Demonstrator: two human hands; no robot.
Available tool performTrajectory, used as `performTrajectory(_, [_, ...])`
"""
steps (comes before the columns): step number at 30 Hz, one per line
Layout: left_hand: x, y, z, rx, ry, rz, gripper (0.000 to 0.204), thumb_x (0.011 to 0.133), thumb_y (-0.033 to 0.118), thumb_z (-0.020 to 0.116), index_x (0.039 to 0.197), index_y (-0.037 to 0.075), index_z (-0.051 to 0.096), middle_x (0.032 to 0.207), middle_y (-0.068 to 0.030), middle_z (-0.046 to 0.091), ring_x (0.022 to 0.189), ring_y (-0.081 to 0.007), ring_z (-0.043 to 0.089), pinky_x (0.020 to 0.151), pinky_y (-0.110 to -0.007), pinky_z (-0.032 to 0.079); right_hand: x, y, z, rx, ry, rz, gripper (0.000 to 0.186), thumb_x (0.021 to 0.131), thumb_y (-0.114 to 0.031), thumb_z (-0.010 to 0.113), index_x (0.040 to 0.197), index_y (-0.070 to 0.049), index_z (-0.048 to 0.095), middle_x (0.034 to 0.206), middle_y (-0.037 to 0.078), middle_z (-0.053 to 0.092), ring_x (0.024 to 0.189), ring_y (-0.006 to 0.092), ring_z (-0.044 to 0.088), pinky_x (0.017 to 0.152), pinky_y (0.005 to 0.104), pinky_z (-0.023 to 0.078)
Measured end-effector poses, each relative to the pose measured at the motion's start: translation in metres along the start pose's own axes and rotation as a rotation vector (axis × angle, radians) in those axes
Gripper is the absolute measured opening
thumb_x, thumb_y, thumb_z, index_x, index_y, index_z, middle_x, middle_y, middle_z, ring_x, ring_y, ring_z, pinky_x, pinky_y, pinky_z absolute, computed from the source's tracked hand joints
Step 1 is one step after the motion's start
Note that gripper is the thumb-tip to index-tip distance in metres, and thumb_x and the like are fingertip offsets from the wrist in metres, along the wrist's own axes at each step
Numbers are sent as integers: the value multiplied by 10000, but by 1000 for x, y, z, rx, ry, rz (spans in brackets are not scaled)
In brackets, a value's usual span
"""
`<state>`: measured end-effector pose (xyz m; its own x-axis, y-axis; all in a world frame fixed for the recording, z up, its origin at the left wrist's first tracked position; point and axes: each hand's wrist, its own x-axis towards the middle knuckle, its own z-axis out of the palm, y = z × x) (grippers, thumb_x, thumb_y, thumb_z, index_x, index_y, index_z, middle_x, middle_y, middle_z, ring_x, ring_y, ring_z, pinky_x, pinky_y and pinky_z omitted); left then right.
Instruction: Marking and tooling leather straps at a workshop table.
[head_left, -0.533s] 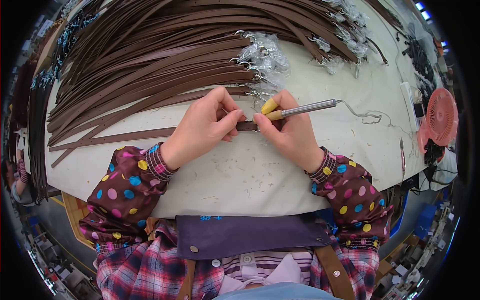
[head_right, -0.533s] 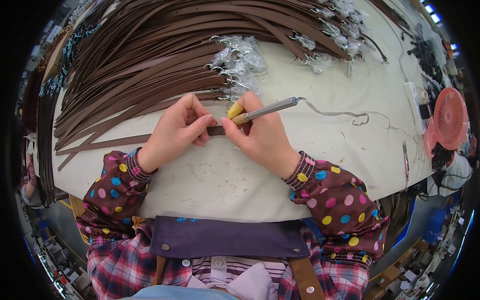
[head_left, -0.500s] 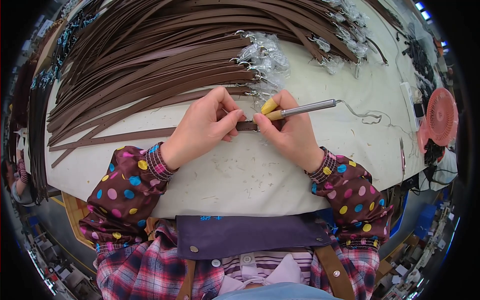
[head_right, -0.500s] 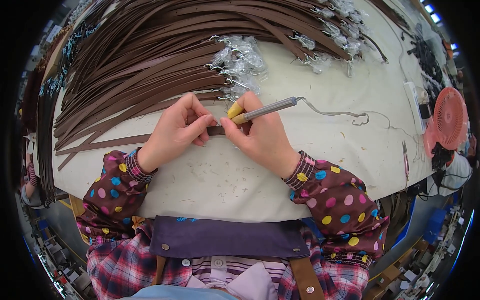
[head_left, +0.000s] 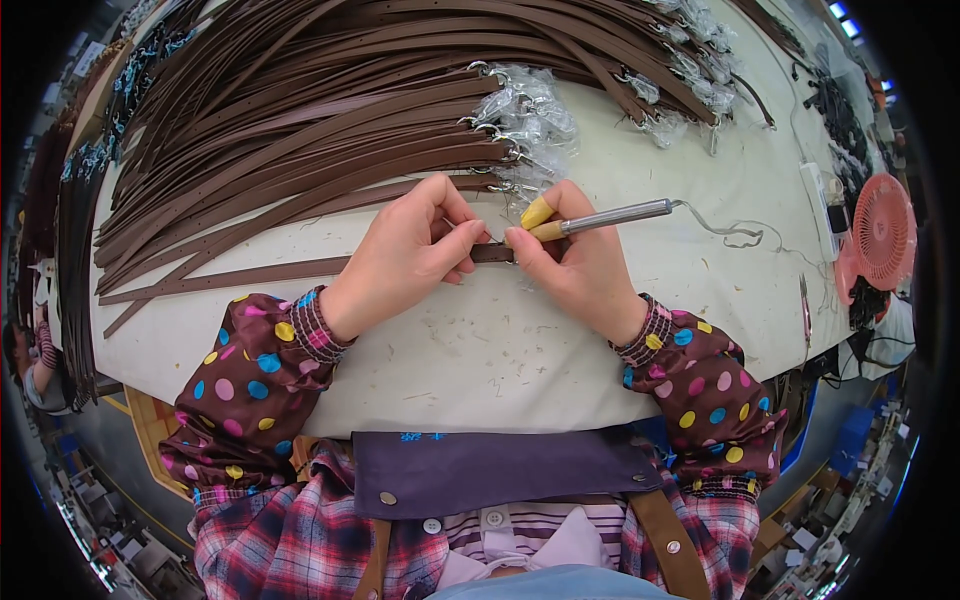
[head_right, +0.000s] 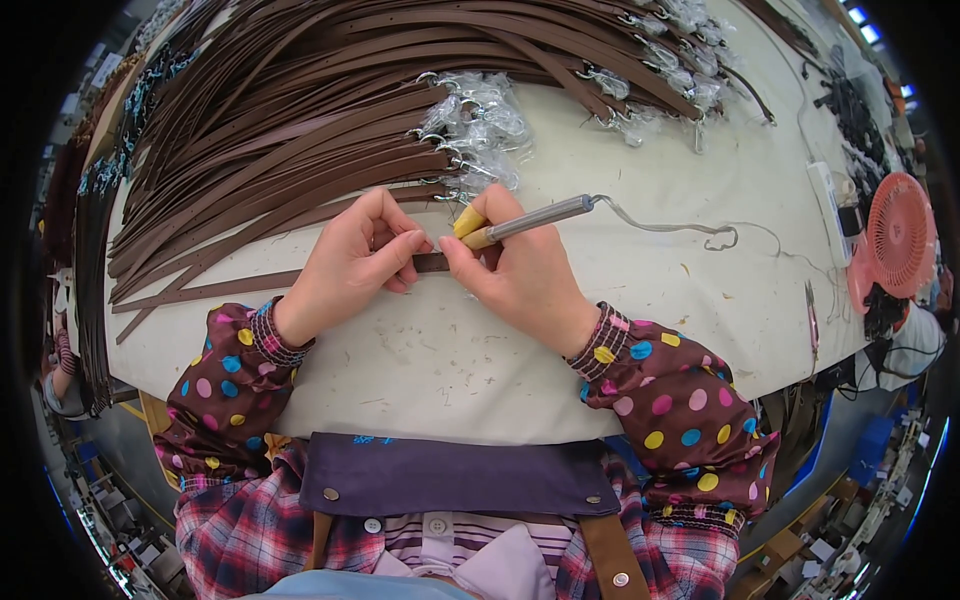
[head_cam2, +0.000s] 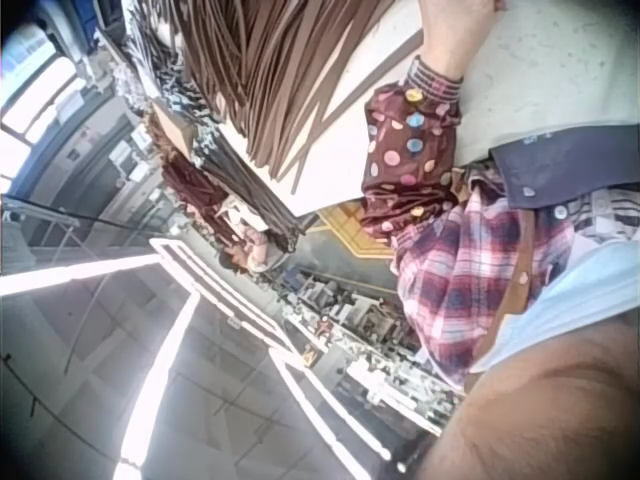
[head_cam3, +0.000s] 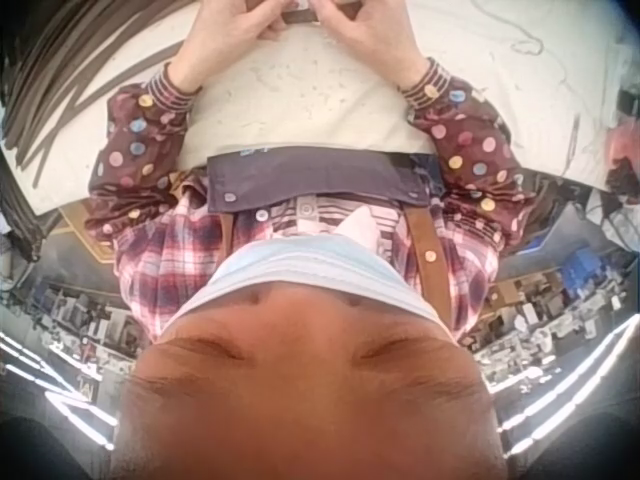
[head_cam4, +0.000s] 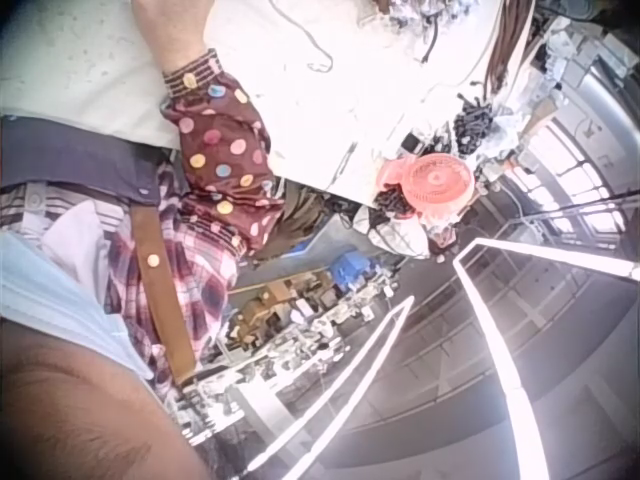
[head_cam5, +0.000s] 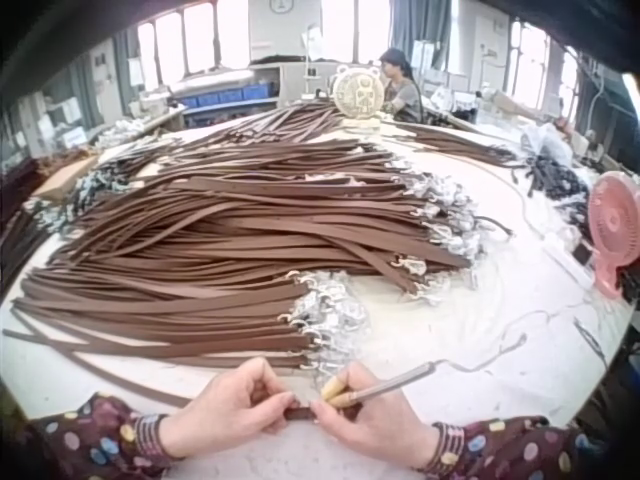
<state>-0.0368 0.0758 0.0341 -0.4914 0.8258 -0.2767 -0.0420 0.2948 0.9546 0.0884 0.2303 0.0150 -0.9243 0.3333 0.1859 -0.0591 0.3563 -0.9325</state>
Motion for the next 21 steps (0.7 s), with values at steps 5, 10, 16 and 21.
performTrajectory(5, [-9, 19, -9, 683, 77, 195, 210, 854, 134, 674, 943, 39, 509, 900, -52, 595, 703, -126, 605, 597, -258, 499, -3, 3, -3, 71, 68, -3, 209, 841, -90, 683, 876, -36, 483, 661, -15, 524, 544, 32, 441, 478, 205, 349])
performTrajectory(10, [-11, 4, -12, 976, 77, 463, 238, 771, 170, 734, 894, 78, 552, 900, -48, 569, 777, -219, 605, 607, -335, 480, -3, 1, -9, 119, 126, -23, 200, 847, -98, 681, 882, -36, 493, 699, -21, 544, 570, 21, 444, 493, 189, 351])
performTrajectory(16, [-20, 1, 4, 1068, 154, 538, 198, 762, 144, 724, 835, 82, 551, 856, -45, 554, 763, -251, 599, 602, -344, 483, -11, -9, -16, 143, 126, -78, 193, 847, -95, 678, 890, -34, 500, 716, -16, 551, 606, 30, 471, 535, 191, 375])
performTrajectory(21, [-37, -10, 7, 1004, 118, 501, 177, 774, 101, 709, 861, 66, 560, 836, -52, 560, 709, -247, 597, 587, -331, 483, -31, -13, -18, 179, 68, -18, 187, 847, -91, 672, 890, -34, 499, 747, -10, 549, 635, 36, 483, 548, 199, 380])
